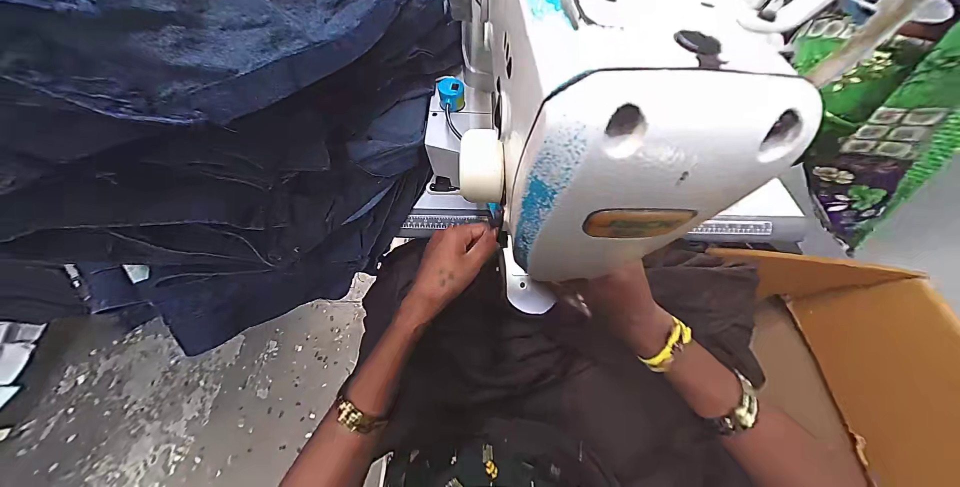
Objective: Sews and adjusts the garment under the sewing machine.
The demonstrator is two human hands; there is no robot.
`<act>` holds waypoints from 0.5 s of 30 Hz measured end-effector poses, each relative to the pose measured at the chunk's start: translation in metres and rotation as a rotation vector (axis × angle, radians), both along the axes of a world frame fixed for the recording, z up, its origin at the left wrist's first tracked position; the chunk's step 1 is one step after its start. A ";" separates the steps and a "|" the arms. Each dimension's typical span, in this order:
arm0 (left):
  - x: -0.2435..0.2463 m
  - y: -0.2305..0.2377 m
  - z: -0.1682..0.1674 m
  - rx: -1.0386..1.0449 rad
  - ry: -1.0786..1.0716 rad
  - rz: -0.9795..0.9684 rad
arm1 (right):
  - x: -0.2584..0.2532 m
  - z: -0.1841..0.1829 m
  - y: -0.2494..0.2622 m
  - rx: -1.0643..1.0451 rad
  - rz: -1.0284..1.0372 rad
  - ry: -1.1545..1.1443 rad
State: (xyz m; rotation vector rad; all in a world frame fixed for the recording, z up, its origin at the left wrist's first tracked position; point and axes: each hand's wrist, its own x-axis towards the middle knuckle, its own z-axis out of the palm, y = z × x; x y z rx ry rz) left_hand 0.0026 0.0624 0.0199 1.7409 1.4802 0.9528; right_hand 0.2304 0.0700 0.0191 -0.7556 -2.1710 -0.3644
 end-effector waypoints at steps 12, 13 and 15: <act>-0.091 -0.053 -0.007 -0.148 -0.083 0.097 | 0.037 -0.001 -0.038 -0.878 0.041 0.330; -0.092 -0.051 -0.014 -0.166 -0.076 0.122 | 0.046 -0.004 -0.031 -0.900 0.037 0.338; -0.087 -0.048 -0.021 -0.160 -0.088 0.126 | 0.059 -0.004 -0.023 -1.006 0.056 0.299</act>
